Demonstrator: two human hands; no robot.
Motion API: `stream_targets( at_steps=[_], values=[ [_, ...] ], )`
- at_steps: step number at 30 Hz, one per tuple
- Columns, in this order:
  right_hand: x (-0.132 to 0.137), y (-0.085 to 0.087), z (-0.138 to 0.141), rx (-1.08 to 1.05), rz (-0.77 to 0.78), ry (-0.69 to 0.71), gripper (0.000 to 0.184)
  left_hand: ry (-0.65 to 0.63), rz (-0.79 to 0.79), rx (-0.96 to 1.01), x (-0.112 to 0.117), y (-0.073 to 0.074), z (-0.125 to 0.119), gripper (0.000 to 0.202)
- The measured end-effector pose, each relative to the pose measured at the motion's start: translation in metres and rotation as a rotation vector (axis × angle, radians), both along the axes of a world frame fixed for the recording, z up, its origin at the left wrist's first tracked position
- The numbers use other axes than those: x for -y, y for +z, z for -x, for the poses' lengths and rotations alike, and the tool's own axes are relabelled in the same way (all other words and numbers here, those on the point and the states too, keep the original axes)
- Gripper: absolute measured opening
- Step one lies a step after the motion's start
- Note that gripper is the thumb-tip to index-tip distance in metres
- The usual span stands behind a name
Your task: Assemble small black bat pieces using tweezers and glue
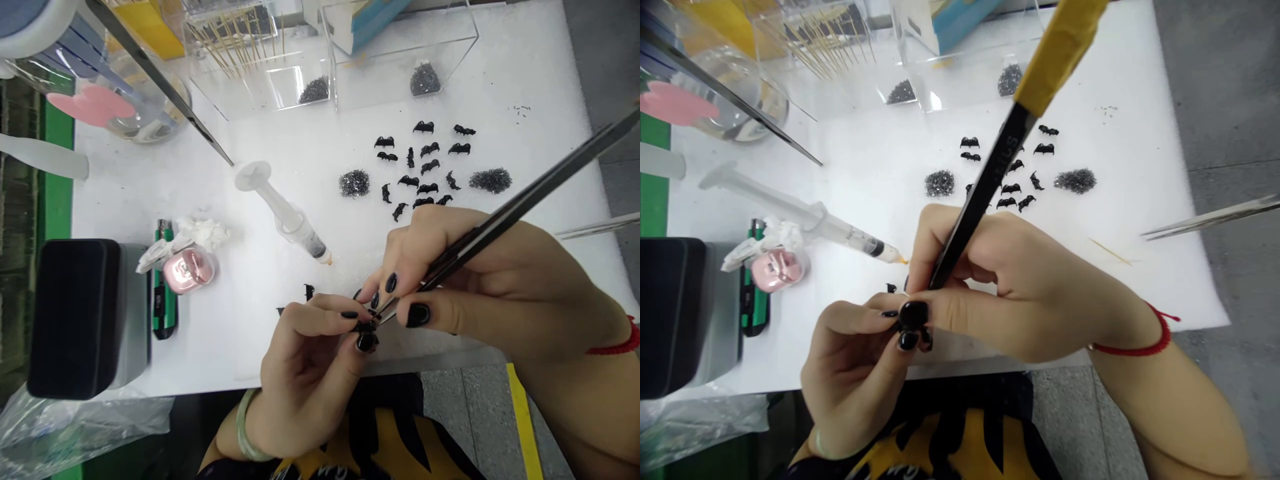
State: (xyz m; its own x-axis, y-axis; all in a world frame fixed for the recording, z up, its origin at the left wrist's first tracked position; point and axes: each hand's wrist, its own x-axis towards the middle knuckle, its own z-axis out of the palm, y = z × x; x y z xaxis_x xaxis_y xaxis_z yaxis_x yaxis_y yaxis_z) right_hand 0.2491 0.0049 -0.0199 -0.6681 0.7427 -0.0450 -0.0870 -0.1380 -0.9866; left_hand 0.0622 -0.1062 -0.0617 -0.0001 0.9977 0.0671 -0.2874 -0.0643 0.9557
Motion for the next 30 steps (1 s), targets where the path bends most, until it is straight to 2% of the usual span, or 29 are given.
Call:
stream_targets(
  at_steps=[24, 30],
  values=[
    [-0.0018, -0.0012, 0.0002, -0.051, -0.039, 0.026, 0.013, 0.000, -0.022, -0.059, -0.0014, 0.0001, -0.0001, 0.038],
    [0.0006, -0.0008, 0.0037, -0.057, -0.016, 0.000, 0.011, 0.015, 0.021, -0.007, -0.0007, 0.0014, -0.0007, 0.036]
  ],
)
